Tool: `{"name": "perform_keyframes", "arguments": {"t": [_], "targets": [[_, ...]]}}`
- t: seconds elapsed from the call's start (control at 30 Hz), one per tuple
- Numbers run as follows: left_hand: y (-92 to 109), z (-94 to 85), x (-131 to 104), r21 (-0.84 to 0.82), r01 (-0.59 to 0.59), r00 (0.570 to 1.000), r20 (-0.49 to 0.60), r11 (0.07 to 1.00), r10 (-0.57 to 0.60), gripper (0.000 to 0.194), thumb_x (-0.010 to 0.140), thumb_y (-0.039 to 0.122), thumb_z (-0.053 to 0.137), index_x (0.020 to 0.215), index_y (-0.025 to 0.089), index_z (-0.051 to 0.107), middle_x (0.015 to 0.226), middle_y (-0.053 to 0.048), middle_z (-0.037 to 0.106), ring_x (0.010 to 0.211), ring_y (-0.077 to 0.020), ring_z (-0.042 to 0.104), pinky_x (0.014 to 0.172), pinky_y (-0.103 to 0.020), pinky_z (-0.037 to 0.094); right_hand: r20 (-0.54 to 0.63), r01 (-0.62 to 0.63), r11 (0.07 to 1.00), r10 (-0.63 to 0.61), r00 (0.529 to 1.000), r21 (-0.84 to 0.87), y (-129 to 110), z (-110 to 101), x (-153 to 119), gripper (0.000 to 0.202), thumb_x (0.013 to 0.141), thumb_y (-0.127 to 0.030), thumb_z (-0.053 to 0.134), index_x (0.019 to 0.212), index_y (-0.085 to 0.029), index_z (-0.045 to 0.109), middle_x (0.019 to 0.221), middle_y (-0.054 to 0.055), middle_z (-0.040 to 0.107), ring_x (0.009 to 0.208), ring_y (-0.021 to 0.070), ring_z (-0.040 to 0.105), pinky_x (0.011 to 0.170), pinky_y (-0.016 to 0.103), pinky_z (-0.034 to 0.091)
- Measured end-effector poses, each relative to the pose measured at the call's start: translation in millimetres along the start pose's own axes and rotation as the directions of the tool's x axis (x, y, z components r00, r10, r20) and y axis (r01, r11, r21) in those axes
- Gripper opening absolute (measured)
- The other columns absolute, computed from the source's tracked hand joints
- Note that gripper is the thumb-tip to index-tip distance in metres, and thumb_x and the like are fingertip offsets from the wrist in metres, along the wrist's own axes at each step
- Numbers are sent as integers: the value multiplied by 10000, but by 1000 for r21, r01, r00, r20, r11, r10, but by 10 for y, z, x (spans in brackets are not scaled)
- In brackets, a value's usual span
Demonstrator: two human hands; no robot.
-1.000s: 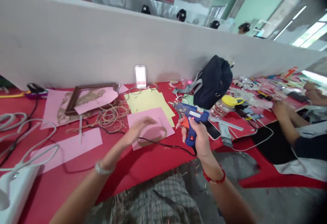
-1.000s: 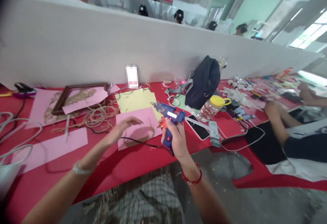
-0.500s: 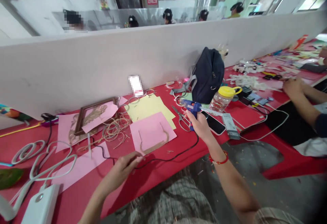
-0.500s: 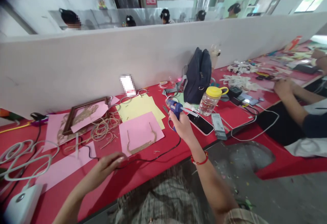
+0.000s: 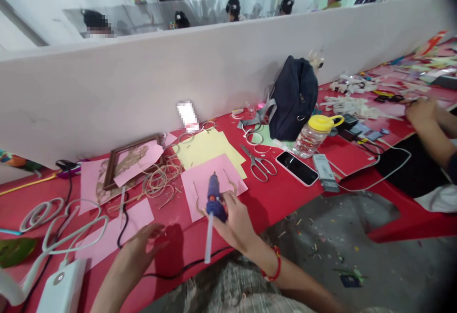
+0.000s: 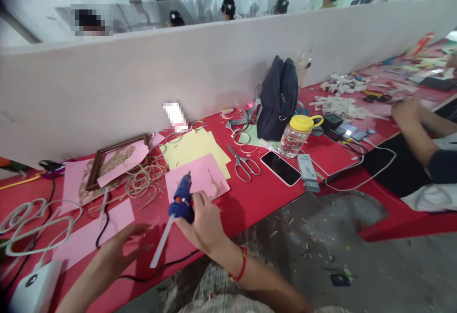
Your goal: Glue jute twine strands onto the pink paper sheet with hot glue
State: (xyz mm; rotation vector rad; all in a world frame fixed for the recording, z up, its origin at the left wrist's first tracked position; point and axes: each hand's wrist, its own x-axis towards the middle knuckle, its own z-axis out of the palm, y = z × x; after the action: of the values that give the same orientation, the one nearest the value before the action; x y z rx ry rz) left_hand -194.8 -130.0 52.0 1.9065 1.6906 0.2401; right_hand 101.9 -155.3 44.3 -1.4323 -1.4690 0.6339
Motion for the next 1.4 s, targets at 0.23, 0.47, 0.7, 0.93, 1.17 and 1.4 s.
{"name": "perform_keyframes", "arguments": {"t": [0.23, 0.47, 0.7, 0.93, 1.17, 1.4], "targets": [[563, 814, -178, -480, -12, 995, 77, 877, 56, 710, 790, 683, 801, 1338, 242, 707, 1443, -147, 726, 1403, -442, 635, 1202, -557, 522, 57, 73, 997, -75, 996, 23, -349, 403, 183, 257, 995, -454, 644, 1081, -229, 554, 1052, 113, 675, 945, 305, 706, 811, 430, 610], [618, 1126, -118, -869, 41, 997, 4, 494, -75, 724, 670, 620, 957, 1201, 184, 727, 1297, -201, 776, 1289, -447, 702, 1067, -481, 615, 106, 73, 997, -76, 992, 29, -320, 476, 200, 323, 1028, -446, 648, 1185, -173, 578, 1094, 131, 673, 1025, 307, 710, 915, 472, 628], [732, 919, 198, -939, 37, 985, -23, 341, -171, 551, 516, 325, 1016, 988, 190, 765, 1008, -94, 807, 1079, -355, 755, 880, -363, 647, 216, 216, 968, -185, 959, -125, -218, 522, 248, 407, 1103, -468, 536, 1274, -118, 656, 1205, 188, 730, 1173, 350, 681, 1057, 536, 582], [703, 432, 600, -958, -56, 994, -29, 282, 101, 343, 624, 198, 899, 841, 191, 634, 764, 14, 684, 578, -140, 642, 507, -214, 514, -104, 277, 956, -287, 952, -101, 418, 8, 362, 306, 1106, -373, 506, 1305, -212, 675, 1263, 153, 747, 1197, 298, 695, 1057, 510, 578], [440, 465, 960, -981, 8, 985, 41, 193, 170, 245, 569, 255, 735, 712, 191, 546, 539, 70, 463, 359, -22, 217, 364, -188, 121, -420, 78, 919, -251, 872, -388, 1445, -713, 795, 367, 1090, -466, 486, 1151, -160, 678, 1105, 198, 722, 1067, 318, 688, 972, 521, 582], [424, 673, 925, -984, -9, 980, 27, 180, 199, 235, 597, 308, 729, 721, 184, 573, 492, 83, 379, 390, -40, 212, 422, -214, 146, -439, 9, 903, -217, 872, -430, 1761, -718, 796, 306, 1057, -458, 497, 1073, -189, 641, 1026, 170, 706, 959, 308, 659, 915, 514, 571]]}}
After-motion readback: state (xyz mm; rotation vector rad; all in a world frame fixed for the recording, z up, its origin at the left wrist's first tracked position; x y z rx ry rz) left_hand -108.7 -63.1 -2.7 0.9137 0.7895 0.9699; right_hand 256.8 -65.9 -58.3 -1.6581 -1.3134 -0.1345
